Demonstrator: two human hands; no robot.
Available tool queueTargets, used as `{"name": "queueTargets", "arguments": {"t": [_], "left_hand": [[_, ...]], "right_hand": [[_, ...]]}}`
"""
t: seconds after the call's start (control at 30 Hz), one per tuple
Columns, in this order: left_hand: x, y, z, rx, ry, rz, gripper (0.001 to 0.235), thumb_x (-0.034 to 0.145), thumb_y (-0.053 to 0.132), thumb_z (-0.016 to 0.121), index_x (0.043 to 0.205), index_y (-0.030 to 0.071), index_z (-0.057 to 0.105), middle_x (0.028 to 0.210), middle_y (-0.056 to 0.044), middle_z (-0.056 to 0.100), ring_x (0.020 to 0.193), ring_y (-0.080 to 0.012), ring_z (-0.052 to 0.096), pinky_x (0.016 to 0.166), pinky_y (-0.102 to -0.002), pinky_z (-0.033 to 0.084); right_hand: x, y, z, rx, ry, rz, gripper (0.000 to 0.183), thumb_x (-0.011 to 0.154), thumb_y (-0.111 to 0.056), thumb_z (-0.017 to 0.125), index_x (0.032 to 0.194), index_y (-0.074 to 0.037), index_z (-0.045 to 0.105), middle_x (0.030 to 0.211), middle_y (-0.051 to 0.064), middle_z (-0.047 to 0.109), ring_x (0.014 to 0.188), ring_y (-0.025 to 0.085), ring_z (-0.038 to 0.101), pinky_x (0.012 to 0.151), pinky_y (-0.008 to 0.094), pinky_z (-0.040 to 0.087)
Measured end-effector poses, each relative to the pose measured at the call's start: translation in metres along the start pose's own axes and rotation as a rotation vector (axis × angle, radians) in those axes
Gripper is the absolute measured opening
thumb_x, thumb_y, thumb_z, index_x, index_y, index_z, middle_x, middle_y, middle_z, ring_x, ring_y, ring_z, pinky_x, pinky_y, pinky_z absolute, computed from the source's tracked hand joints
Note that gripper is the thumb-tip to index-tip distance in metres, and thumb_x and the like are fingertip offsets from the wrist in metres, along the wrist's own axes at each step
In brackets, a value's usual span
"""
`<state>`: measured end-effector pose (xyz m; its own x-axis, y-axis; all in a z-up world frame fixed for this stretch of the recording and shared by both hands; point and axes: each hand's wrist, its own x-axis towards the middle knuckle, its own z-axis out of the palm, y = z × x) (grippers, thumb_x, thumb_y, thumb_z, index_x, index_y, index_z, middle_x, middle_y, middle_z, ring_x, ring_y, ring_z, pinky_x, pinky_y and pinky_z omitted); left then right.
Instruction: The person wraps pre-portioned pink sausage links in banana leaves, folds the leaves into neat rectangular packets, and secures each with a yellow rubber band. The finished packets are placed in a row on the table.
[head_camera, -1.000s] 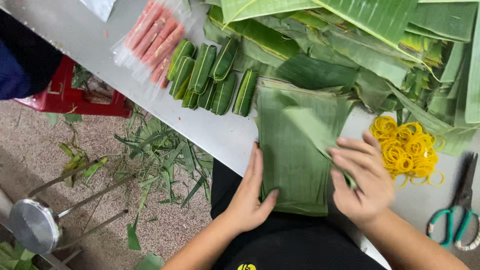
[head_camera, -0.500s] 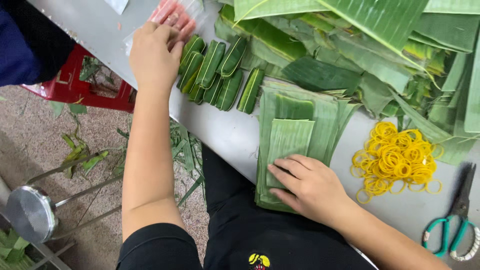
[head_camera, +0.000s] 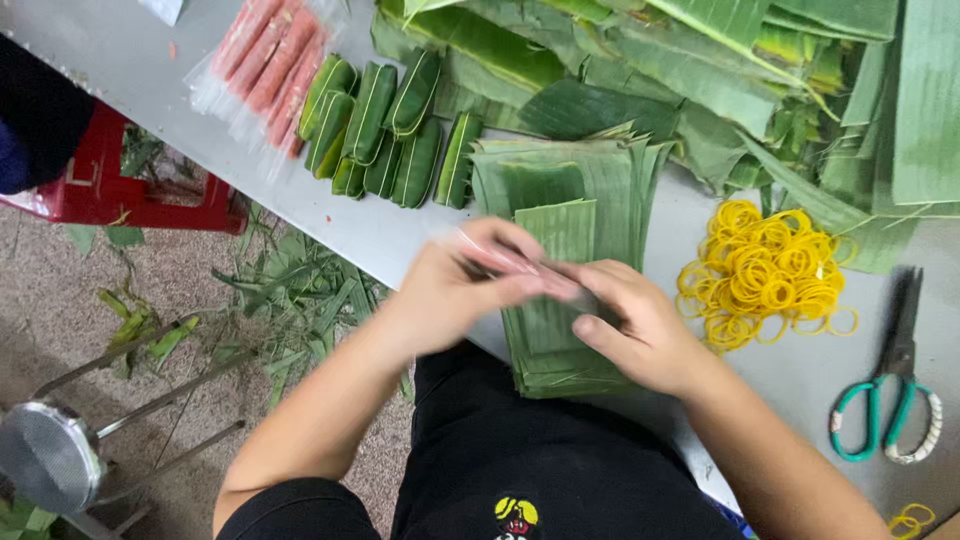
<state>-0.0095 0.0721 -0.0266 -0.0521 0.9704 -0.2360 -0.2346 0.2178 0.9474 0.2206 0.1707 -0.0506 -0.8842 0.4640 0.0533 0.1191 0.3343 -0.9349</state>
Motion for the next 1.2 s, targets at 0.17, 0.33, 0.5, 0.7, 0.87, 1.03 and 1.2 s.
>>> {"name": "queueTargets", "arguments": {"t": [0.17, 0.33, 0.5, 0.7, 0.87, 1.03, 1.2], "left_hand": [[-0.019, -0.033, 0.015, -0.259, 0.096, -0.220, 0.025, 0.095, 0.017, 0.070, 0.114, 0.001, 0.068, 0.097, -0.007, 0.077, 0.086, -0.0135, 0.074, 0.076, -0.029, 0.061], [-0.039, -0.045, 0.018, 0.073, 0.121, -0.369, 0.027, 0.101, 0.028, 0.060, 0.104, 0.008, 0.078, 0.086, -0.003, 0.078, 0.077, -0.0139, 0.074, 0.066, -0.027, 0.059], [-0.043, -0.050, 0.025, 1.114, 0.194, 0.138, 0.015, 0.088, 0.020, 0.078, 0.081, 0.008, 0.071, 0.074, -0.008, 0.066, 0.073, -0.0301, 0.066, 0.066, -0.041, 0.051], [-0.045, -0.045, 0.033, 1.175, 0.175, 0.558, 0.027, 0.091, 0.021, 0.080, 0.109, 0.004, 0.069, 0.098, -0.007, 0.065, 0.089, -0.0276, 0.066, 0.080, -0.039, 0.055], [-0.047, -0.037, 0.033, 1.229, 0.032, 0.594, 0.040, 0.084, 0.021, 0.081, 0.116, 0.001, 0.069, 0.105, -0.011, 0.064, 0.094, -0.0303, 0.065, 0.084, -0.042, 0.051], [-0.012, -0.045, 0.024, 1.024, 0.112, 0.336, 0.024, 0.095, 0.017, 0.079, 0.116, 0.009, 0.071, 0.106, -0.002, 0.067, 0.099, -0.0252, 0.065, 0.089, -0.041, 0.051], [-0.015, -0.042, 0.015, 1.186, -0.016, 0.634, 0.030, 0.087, 0.017, 0.079, 0.112, 0.005, 0.068, 0.109, -0.011, 0.065, 0.103, -0.0317, 0.064, 0.090, -0.044, 0.051]], "right_hand": [[-0.027, 0.009, -0.001, 0.089, 0.039, 0.304, 0.027, 0.097, -0.023, 0.062, 0.113, -0.006, 0.076, 0.082, 0.006, 0.068, 0.072, 0.019, 0.063, 0.068, 0.030, 0.050], [-0.044, 0.026, -0.011, 0.179, -0.049, 0.297, 0.029, 0.102, -0.024, 0.059, 0.082, -0.007, 0.073, 0.072, 0.002, 0.067, 0.066, 0.015, 0.064, 0.062, 0.029, 0.051], [-0.037, 0.014, 0.003, -0.629, 0.027, 0.384, 0.037, 0.090, -0.041, 0.078, 0.071, -0.009, 0.072, 0.067, 0.006, 0.061, 0.064, 0.023, 0.061, 0.060, 0.036, 0.048], [-0.021, -0.006, -0.004, -0.685, 0.035, -0.265, 0.030, 0.080, -0.023, 0.080, 0.103, -0.005, 0.075, 0.093, 0.006, 0.068, 0.080, 0.025, 0.068, 0.067, 0.037, 0.055], [-0.013, -0.005, -0.010, -0.642, -0.059, -0.305, 0.041, 0.076, -0.029, 0.078, 0.110, -0.006, 0.074, 0.103, 0.006, 0.068, 0.089, 0.027, 0.069, 0.074, 0.038, 0.057], [0.007, 0.012, -0.006, -0.577, 0.014, -0.064, 0.027, 0.089, -0.026, 0.078, 0.111, -0.011, 0.076, 0.097, 0.004, 0.068, 0.089, 0.025, 0.067, 0.074, 0.037, 0.057], [0.009, 0.013, -0.013, -0.695, -0.040, -0.385, 0.027, 0.081, -0.025, 0.075, 0.101, -0.007, 0.073, 0.104, 0.007, 0.069, 0.095, 0.028, 0.069, 0.074, 0.040, 0.057]]}}
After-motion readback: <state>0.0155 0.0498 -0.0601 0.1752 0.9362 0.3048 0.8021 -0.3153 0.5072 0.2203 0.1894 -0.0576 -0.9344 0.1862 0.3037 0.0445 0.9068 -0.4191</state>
